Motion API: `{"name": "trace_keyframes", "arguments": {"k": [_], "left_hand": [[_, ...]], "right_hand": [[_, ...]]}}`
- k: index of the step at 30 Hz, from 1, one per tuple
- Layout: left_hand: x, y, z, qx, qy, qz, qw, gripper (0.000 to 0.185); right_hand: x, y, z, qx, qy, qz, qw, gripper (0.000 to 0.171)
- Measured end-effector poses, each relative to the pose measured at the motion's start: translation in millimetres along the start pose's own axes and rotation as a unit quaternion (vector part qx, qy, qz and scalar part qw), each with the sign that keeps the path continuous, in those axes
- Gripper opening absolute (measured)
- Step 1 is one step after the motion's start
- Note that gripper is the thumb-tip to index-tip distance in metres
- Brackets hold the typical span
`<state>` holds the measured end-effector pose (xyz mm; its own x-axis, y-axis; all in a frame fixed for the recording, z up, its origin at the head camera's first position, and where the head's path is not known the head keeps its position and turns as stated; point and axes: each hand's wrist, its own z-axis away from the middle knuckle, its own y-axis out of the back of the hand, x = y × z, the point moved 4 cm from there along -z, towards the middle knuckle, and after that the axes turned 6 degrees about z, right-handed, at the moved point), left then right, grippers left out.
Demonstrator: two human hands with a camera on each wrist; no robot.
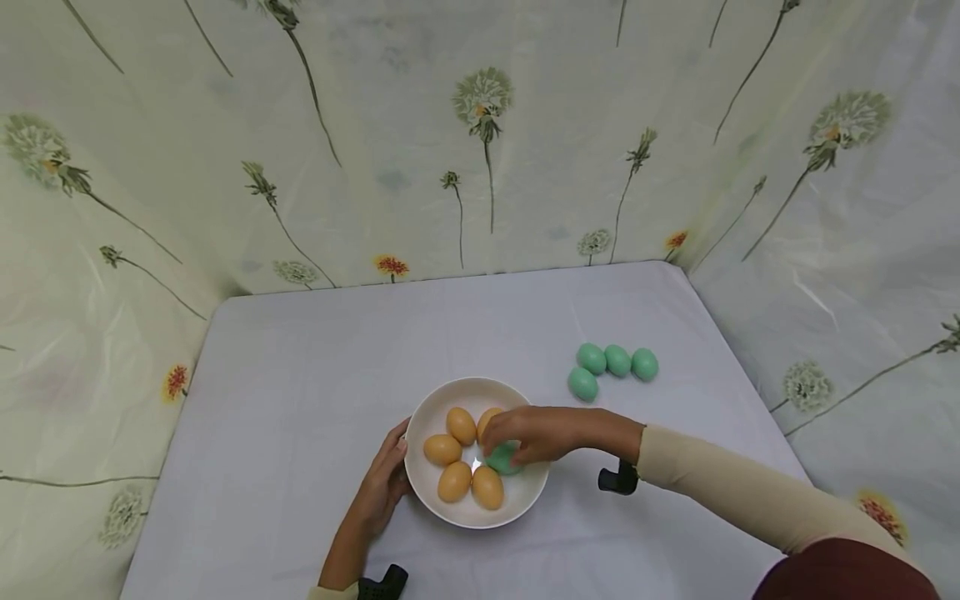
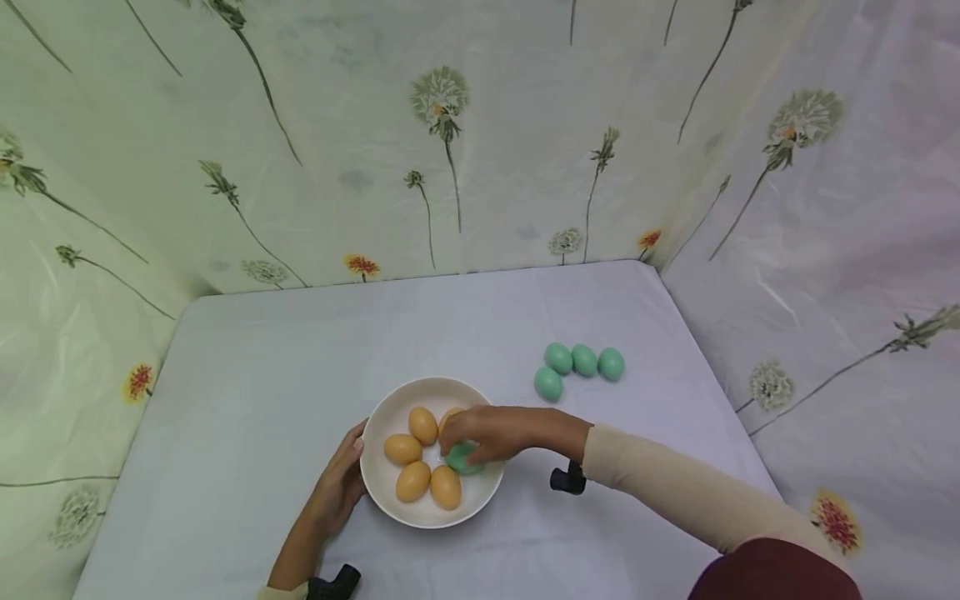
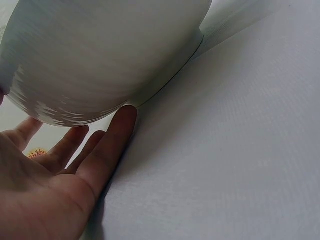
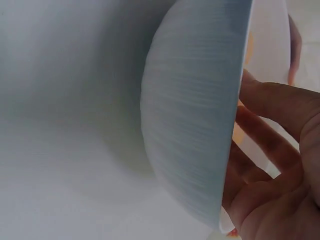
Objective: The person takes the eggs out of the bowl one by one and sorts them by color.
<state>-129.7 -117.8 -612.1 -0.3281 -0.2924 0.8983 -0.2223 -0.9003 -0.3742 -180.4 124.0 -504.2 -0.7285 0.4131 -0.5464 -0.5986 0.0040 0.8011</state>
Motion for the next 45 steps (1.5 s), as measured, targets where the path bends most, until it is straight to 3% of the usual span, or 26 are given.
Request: {"name": "trace_keyframes", "arguments": {"k": [9, 13, 27, 37, 45], "left_hand": [[-1.9, 0.3, 0.2, 0.002, 0.002, 0.003, 1.0000, 0.053], [-2.6, 0.8, 0.1, 0.004, 0.003, 0.005, 1.0000, 0.053], [-2.6, 1.7, -0.4, 0.002, 0.002, 0.003, 1.0000, 0.053], [-0.6, 1.9, -0.8, 0.002, 0.001, -0.003, 1.0000, 0.053], [0.7, 1.4, 0.4, 0.004, 0.001, -0.003, 1.0000, 0.052]], "right_hand": [[-6.3, -8.5, -6.2, -0.005, 0.047, 0.127, 0.991, 0.030], [-8.1, -10.4, -8.5, 0.002, 0.067, 0.151, 0.986, 0.031], [-5.7, -16.3, -14.3, -0.005, 0.043, 0.133, 0.990, 0.032], [-6.0, -16.3, -12.9, 0.014, 0.056, 0.150, 0.987, 0.032], [-8.3, -6.6, -4.2, 0.008, 0.017, 0.113, 0.993, 0.028]]}}
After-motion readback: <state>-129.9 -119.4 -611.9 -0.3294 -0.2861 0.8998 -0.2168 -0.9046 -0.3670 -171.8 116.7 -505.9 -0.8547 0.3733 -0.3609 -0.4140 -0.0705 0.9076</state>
